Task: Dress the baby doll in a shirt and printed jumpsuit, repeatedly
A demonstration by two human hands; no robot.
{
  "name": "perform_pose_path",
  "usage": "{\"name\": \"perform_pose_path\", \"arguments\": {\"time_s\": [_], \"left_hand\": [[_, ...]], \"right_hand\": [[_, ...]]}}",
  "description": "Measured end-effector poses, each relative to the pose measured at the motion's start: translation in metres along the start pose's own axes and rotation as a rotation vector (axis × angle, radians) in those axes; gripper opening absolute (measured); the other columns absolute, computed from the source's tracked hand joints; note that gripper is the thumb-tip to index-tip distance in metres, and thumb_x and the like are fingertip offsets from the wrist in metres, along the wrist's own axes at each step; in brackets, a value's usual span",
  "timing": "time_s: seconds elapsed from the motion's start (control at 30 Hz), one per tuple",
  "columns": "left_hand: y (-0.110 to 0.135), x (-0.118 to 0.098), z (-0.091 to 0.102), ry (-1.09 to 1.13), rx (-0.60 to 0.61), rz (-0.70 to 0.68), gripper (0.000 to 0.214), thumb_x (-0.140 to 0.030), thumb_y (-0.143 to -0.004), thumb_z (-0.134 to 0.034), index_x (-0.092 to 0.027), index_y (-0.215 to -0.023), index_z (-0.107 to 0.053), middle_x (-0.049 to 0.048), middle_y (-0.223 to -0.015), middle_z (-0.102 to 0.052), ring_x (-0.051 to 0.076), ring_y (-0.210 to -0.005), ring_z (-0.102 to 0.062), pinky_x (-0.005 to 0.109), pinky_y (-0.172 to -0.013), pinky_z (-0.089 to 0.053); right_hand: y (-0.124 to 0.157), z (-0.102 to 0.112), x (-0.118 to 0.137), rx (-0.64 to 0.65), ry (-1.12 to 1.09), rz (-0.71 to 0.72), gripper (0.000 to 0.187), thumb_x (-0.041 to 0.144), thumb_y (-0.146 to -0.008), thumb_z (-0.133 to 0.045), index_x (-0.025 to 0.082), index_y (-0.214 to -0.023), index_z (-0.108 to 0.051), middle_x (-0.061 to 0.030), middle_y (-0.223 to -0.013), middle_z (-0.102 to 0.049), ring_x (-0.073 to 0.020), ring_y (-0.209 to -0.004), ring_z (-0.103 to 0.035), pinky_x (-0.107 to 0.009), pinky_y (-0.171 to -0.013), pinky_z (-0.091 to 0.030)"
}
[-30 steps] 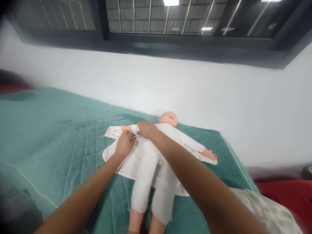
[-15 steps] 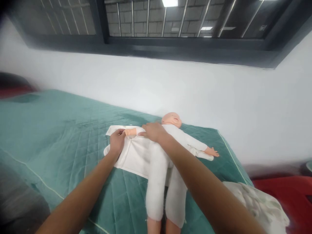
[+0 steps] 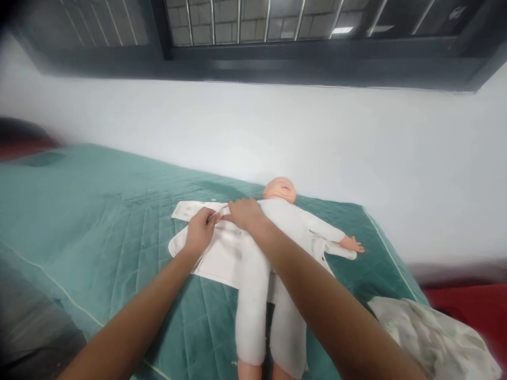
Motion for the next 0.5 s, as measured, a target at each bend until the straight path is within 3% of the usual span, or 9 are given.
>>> {"name": "perform_pose_path", "arguments": {"time_s": [0.07, 0.13, 0.2, 0.27, 0.33, 0.4, 0.43, 0.5], "left_hand": [[0.001, -0.003, -0.002, -0.063, 0.088, -0.097, 0.021, -0.031, -0.095, -0.044, -0.021, -0.085, -0.060, 0.0039, -0.087, -0.064, 0.019, -0.084, -0.058, 0.030, -0.077, -0.043], [0.002, -0.005, 0.000, -0.085, 0.093, -0.126, 0.022, -0.032, -0.096, -0.042, -0.021, -0.089, -0.061, 0.0044, -0.089, -0.064, 0.019, -0.086, -0.059, 0.030, -0.079, -0.044], [0.000, -0.004, 0.003, -0.113, 0.002, -0.086, 0.026, -0.032, -0.097, -0.039, -0.021, -0.092, -0.062, 0.0057, -0.092, -0.064, 0.020, -0.091, -0.058, 0.031, -0.084, -0.043], [-0.001, -0.001, 0.005, -0.180, -0.119, 0.018, 0.028, -0.033, -0.097, -0.038, -0.020, -0.096, -0.064, 0.0086, -0.097, -0.065, 0.024, -0.097, -0.057, 0.035, -0.089, -0.042], [-0.003, 0.003, 0.006, -0.272, -0.199, 0.166, 0.029, -0.035, -0.095, -0.042, -0.019, -0.101, -0.065, 0.0124, -0.105, -0.064, 0.028, -0.104, -0.055, 0.040, -0.091, -0.041], [-0.004, 0.007, 0.004, -0.352, -0.218, 0.285, 0.031, -0.040, -0.091, -0.049, -0.018, -0.104, -0.065, 0.0152, -0.111, -0.062, 0.033, -0.109, -0.053, 0.045, -0.091, -0.041], [-0.004, 0.008, 0.003, -0.380, -0.215, 0.321, 0.032, -0.042, -0.090, -0.051, -0.018, -0.105, -0.065, 0.0157, -0.112, -0.062, 0.034, -0.110, -0.053, 0.046, -0.090, -0.041], [-0.004, 0.009, 0.001, -0.410, -0.199, 0.353, 0.033, -0.044, -0.088, -0.054, -0.018, -0.105, -0.065, 0.0155, -0.110, -0.063, 0.035, -0.110, -0.054, 0.047, -0.090, -0.041]], "right_hand": [[-0.003, 0.001, 0.004, -0.008, -0.016, -0.013, 0.043, 0.051, -0.093, -0.046, 0.015, -0.111, -0.062, -0.0171, -0.108, -0.069, -0.0335, -0.101, -0.063, -0.043, -0.085, -0.044], [0.000, 0.008, 0.002, -0.028, -0.034, -0.013, 0.046, 0.052, -0.093, -0.046, 0.016, -0.119, -0.059, -0.0164, -0.115, -0.067, -0.0333, -0.107, -0.061, -0.043, -0.088, -0.044], [0.014, 0.017, -0.009, -0.128, -0.142, -0.033, 0.055, 0.058, -0.093, -0.042, 0.019, -0.131, -0.051, -0.0149, -0.124, -0.064, -0.0315, -0.114, -0.058, -0.040, -0.090, -0.044], [0.039, 0.022, -0.030, -0.333, -0.350, -0.128, 0.061, 0.062, -0.093, -0.037, 0.022, -0.138, -0.044, -0.0130, -0.129, -0.061, -0.0286, -0.116, -0.057, -0.037, -0.092, -0.044], [0.071, 0.017, -0.057, -0.566, -0.532, -0.328, 0.058, 0.062, -0.094, -0.034, 0.023, -0.135, -0.046, -0.0118, -0.126, -0.063, -0.0270, -0.113, -0.058, -0.036, -0.093, -0.044], [0.104, 0.001, -0.084, -0.699, -0.605, -0.656, 0.058, 0.060, -0.094, -0.032, 0.019, -0.130, -0.049, -0.0150, -0.117, -0.066, -0.0297, -0.107, -0.060, -0.039, -0.091, -0.045], [0.118, -0.009, -0.094, -0.706, -0.633, -0.805, 0.060, 0.060, -0.092, -0.034, 0.016, -0.129, -0.050, -0.0166, -0.113, -0.067, -0.0321, -0.105, -0.061, -0.042, -0.089, -0.045], [0.138, -0.026, -0.105, -0.665, -0.672, -0.929, 0.061, 0.057, -0.092, -0.035, 0.012, -0.131, -0.046, -0.0168, -0.105, -0.069, -0.0349, -0.105, -0.062, -0.045, -0.090, -0.045]]}}
Point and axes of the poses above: each hand's wrist, its own y-axis away from the middle knuckle, its own z-axis out of the back of the hand, x = y × z, the point moved 1 cm from there along -y, towards the middle knuckle
